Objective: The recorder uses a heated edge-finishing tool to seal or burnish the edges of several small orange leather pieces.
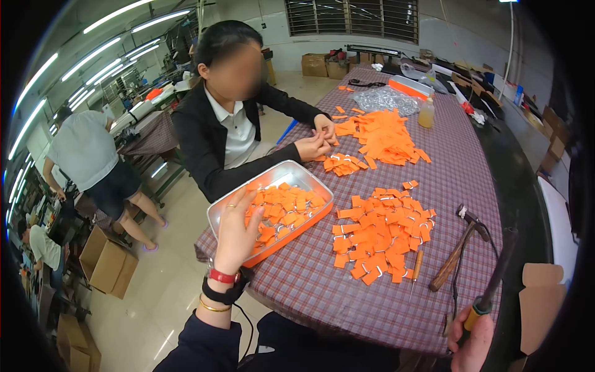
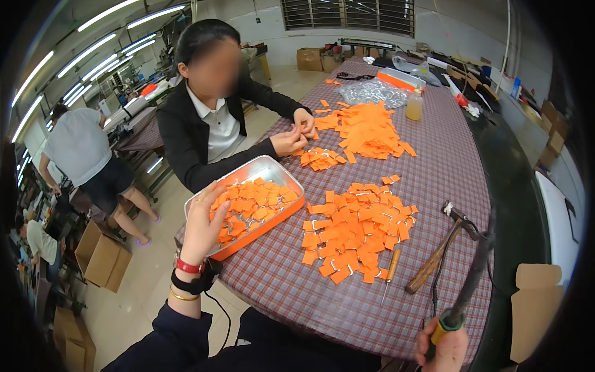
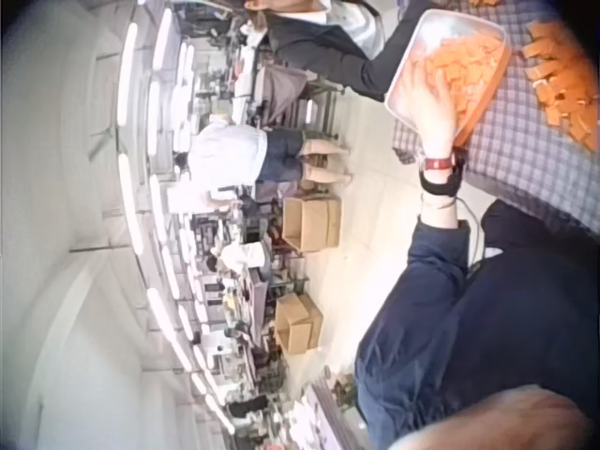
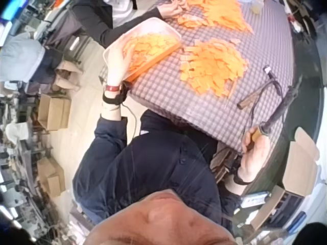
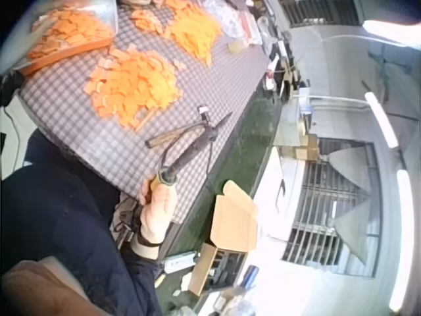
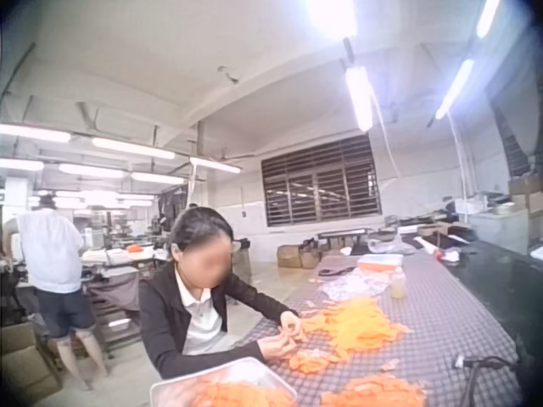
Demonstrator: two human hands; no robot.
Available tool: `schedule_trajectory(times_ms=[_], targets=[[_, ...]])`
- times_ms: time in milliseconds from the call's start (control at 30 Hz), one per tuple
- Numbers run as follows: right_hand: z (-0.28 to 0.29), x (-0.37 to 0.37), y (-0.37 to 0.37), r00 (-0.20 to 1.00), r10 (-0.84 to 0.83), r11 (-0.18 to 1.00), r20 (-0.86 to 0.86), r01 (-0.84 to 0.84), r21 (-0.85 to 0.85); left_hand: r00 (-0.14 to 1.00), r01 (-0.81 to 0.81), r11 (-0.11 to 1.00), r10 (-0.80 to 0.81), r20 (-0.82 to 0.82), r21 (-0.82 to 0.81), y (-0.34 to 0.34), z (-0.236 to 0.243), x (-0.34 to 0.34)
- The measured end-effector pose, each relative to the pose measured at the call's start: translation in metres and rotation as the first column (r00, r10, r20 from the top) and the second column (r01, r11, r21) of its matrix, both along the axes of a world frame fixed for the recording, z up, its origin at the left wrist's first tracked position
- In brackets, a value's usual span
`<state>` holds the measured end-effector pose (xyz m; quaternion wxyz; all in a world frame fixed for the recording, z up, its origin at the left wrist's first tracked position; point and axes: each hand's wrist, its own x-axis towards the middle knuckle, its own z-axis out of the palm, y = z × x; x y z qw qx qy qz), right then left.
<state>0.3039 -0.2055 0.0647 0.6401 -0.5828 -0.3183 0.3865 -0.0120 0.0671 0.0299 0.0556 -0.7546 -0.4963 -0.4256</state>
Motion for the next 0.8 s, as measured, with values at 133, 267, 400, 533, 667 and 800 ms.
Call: schedule_trajectory(times_ms=[133,267,400,533,667,800], targets=[[-0.007,-0.01,0.009,0.996,-0.075,0.995,-0.056,0.07,-0.077,0.893,0.442,0.845,-0.445,0.062,-0.302,-0.016,-0.003,0.067],[-0.011,-0.01,0.015,0.997,0.059,0.996,-0.05,-0.062,-0.062,0.751,0.513,0.706,-0.645,-0.143,-0.489,-0.002,-0.025,0.119],[-0.007,-0.015,0.016,0.998,0.022,0.995,-0.066,-0.028,-0.094,0.783,0.421,0.745,-0.586,-0.207,-0.517,0.02,-0.041,0.129],[-0.008,-0.009,0.016,0.996,0.026,0.993,-0.089,-0.036,-0.11,0.788,0.438,0.775,-0.575,-0.221,-0.455,0.015,-0.041,0.136],[-0.012,-0.011,0.031,0.994,0.058,0.997,-0.096,-0.063,-0.047,0.829,0.478,0.742,-0.557,-0.037,-0.471,0.014,-0.033,0.124],[0.001,-0.009,0.039,0.988,0.128,0.989,-0.082,-0.134,-0.068,0.834,0.547,0.687,-0.497,0.239,-0.478,0.01,-0.017,0.124]])
